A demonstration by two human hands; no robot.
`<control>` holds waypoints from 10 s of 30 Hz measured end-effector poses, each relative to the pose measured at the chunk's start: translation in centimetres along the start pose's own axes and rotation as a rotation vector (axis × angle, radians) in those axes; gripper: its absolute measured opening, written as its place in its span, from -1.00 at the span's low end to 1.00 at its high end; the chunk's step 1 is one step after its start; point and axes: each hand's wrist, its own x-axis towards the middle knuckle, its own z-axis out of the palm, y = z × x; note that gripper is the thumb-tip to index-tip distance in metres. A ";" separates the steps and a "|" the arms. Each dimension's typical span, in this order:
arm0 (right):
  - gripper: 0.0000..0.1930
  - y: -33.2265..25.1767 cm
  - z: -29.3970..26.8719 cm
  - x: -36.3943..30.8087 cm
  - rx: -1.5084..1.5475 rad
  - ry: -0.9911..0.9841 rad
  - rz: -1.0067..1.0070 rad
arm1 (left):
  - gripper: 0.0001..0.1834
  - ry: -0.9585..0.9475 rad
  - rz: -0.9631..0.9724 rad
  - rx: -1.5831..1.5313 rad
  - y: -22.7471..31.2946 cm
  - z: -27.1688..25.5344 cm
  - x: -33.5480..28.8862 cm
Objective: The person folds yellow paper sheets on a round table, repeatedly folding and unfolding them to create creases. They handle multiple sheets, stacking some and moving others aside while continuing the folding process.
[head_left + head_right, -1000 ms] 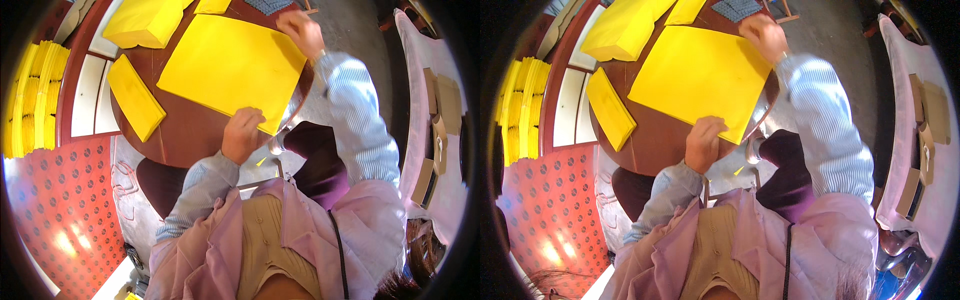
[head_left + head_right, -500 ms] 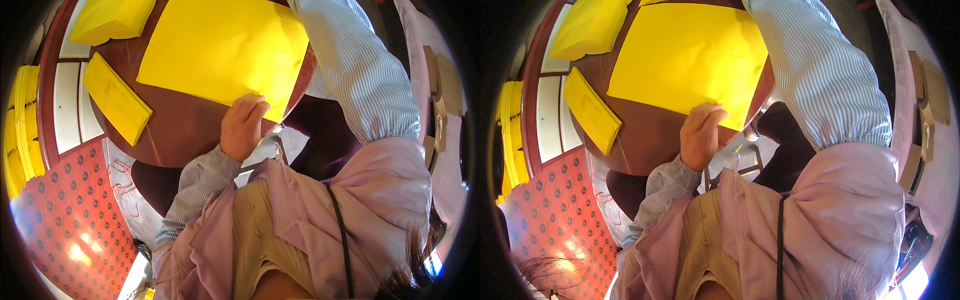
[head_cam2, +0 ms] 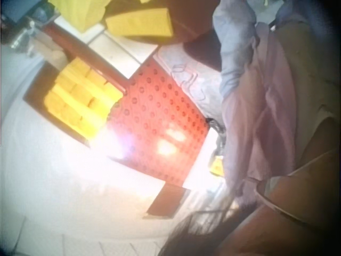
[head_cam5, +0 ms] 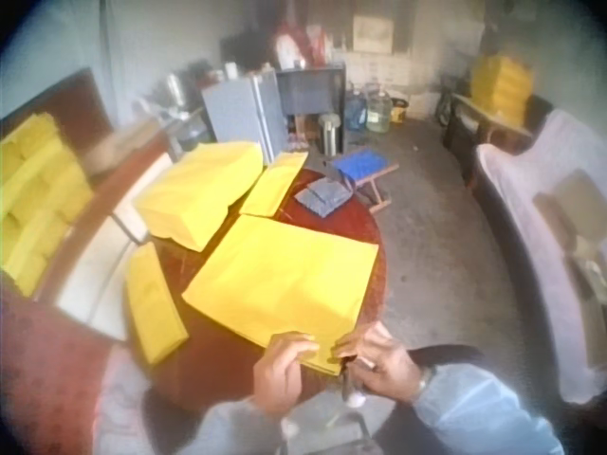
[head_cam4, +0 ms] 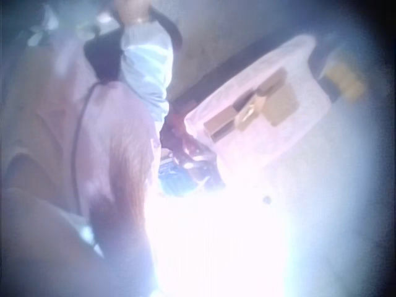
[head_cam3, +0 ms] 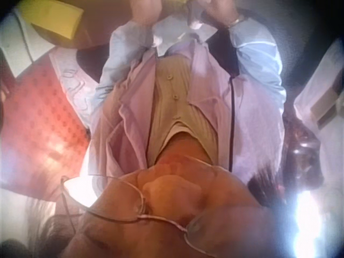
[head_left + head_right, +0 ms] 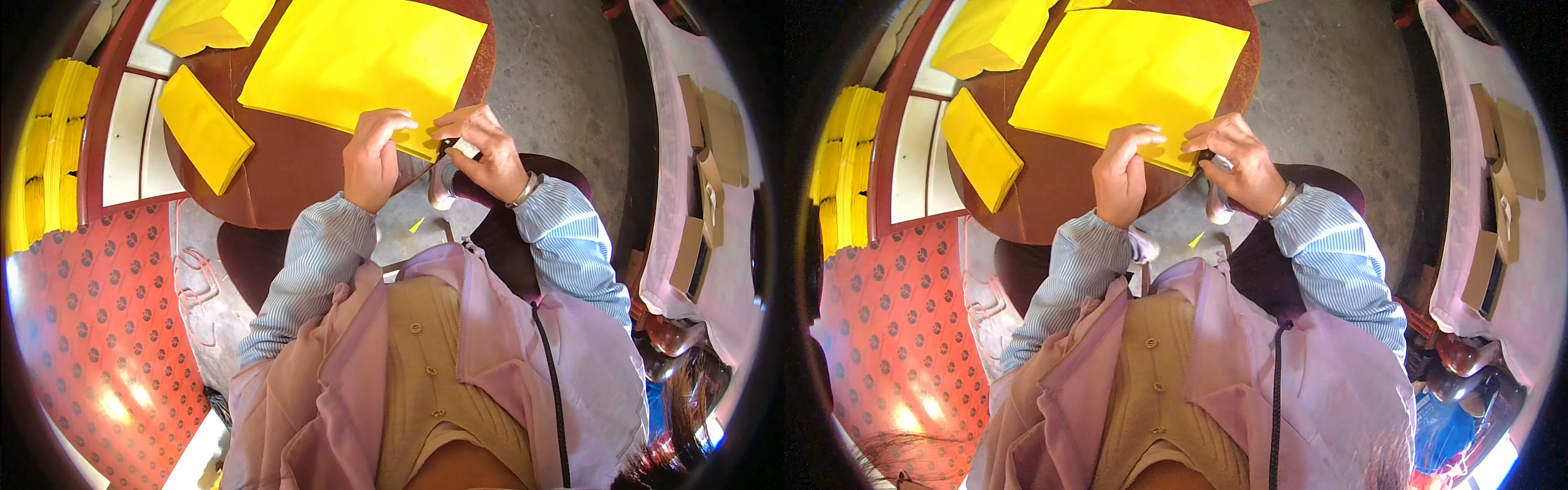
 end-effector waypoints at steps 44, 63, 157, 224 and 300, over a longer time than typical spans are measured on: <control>-0.79 2.5 2.6 0.0 0.203 0.156 0.263 | -0.83 -0.119 -0.231 -0.150 -3.7 0.4 -0.3; -0.82 2.7 2.6 -0.6 0.226 0.114 0.318 | -0.83 -0.097 -0.317 -0.177 -3.4 0.7 -0.6; -0.85 1.9 3.9 -1.2 0.312 0.116 0.351 | -0.85 0.025 -0.234 -0.210 -3.9 1.8 -1.1; -0.82 1.2 2.9 -0.9 0.120 0.080 0.144 | -0.86 0.010 -0.282 -0.233 -3.9 1.5 -0.8; -0.88 1.6 3.8 -1.1 0.310 0.118 0.355 | -0.80 -0.060 -0.246 -0.195 -3.7 1.1 -1.0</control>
